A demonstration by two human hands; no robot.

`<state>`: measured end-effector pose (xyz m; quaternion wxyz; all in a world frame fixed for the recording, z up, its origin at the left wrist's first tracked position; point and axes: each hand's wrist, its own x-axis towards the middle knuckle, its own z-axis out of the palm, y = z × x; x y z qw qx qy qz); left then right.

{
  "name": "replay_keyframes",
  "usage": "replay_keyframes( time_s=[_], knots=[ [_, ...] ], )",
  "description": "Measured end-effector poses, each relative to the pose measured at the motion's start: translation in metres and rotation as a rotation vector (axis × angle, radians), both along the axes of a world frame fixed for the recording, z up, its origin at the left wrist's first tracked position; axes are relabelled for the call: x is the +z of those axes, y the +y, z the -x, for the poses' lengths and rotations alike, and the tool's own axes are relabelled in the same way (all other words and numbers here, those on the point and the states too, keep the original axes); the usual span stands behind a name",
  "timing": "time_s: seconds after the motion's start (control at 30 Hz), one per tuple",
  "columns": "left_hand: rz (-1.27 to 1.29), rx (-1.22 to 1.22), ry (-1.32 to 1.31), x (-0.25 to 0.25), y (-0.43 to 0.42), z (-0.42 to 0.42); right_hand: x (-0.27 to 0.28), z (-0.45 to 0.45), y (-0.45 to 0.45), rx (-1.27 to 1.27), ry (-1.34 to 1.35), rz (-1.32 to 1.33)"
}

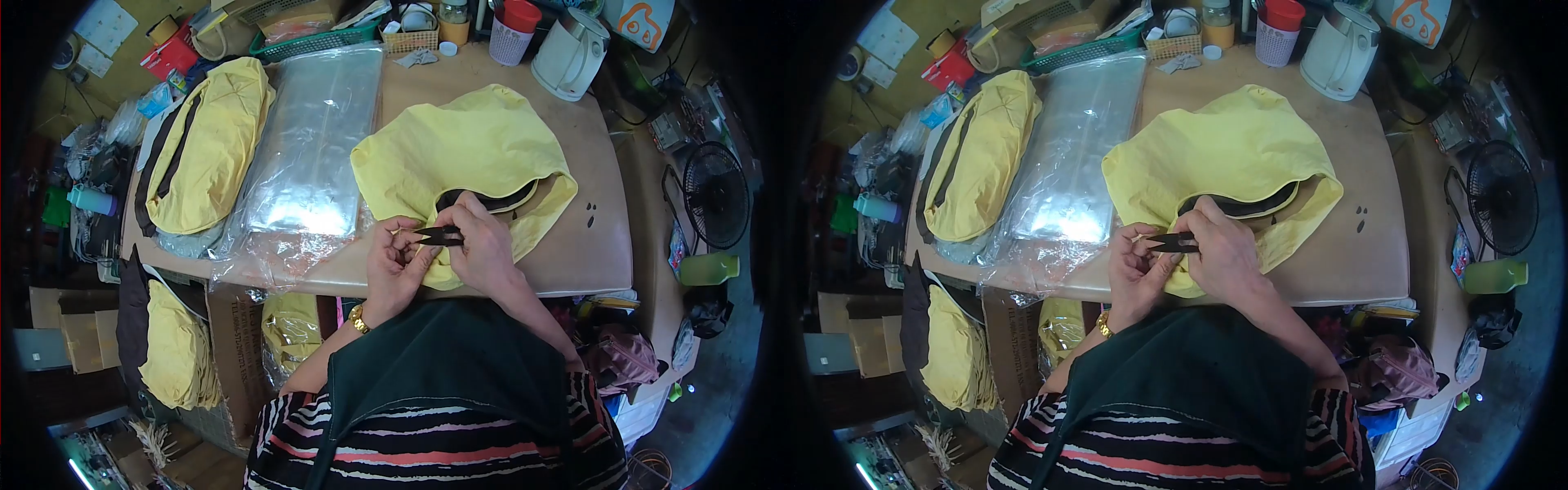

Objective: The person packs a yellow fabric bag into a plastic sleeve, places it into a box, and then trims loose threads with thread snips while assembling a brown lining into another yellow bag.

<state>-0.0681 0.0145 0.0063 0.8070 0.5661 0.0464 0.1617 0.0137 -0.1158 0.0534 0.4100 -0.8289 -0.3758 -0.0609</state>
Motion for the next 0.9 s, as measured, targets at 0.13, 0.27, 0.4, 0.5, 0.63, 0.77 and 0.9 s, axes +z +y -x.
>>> replay_keyframes(
  time_s=[0.13,0.27,0.4,0.5,0.63,0.77,0.9],
  knots=[
    [0.032,-0.031,-0.031,0.001,0.005,-0.002,-0.017,-0.006,-0.007,0.211,0.642,-0.325],
    [0.043,-0.037,-0.018,0.000,0.009,-0.003,-0.015,-0.010,-0.036,0.412,1.408,-0.879],
    [0.095,-0.069,-0.019,-0.001,0.009,-0.002,0.004,-0.003,-0.027,0.091,0.656,-0.472],
    [0.057,-0.071,-0.004,0.002,0.007,-0.001,0.005,0.002,-0.022,0.068,0.377,-0.304],
    [-0.013,-0.053,0.003,0.004,0.005,0.002,0.005,0.005,-0.012,0.058,0.169,-0.116],
    [-0.199,-0.035,0.004,0.005,0.006,0.004,0.013,0.007,-0.006,0.031,0.083,0.056],
    [-0.025,-0.095,-0.008,0.005,0.007,0.001,-0.011,-0.005,-0.002,0.070,0.144,-0.179]
  ],
)
